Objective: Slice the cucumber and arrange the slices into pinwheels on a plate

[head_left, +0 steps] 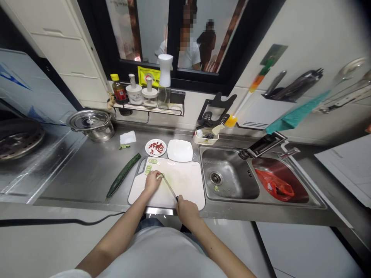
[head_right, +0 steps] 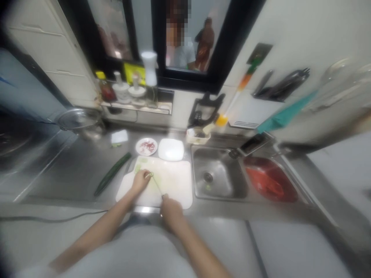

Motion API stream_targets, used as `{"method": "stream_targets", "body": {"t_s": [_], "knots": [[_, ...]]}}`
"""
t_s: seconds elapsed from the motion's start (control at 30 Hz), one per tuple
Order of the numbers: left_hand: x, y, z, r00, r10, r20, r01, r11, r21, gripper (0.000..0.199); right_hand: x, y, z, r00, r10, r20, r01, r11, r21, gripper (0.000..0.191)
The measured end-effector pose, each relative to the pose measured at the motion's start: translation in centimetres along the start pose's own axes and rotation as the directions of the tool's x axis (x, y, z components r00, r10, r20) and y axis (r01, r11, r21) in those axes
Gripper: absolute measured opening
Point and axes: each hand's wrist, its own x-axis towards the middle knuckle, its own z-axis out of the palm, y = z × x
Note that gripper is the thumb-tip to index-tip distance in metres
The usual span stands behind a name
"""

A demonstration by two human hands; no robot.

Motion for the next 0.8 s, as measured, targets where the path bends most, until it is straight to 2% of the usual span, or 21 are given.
{"method": "stream_targets", "body": {"t_s": [0.27, 0.8], "knots": [[0.0, 0.0, 0.0, 1.0, -0.008, -0.001, 0.008, 1.0, -0.006, 0.013, 0.5, 1.2, -0.9, 0.998, -0.06, -0.016, 0.059, 0.996, -0.066, 0.027], [0.0, 0.0, -0.1, 1.0, -0.011, 0.007, 0.011, 0.999, -0.033, 0.013, 1.6, 3.2, -2.7, 0.996, -0.078, 0.036, 0.083, 0.982, -0.17, 0.027]]}}
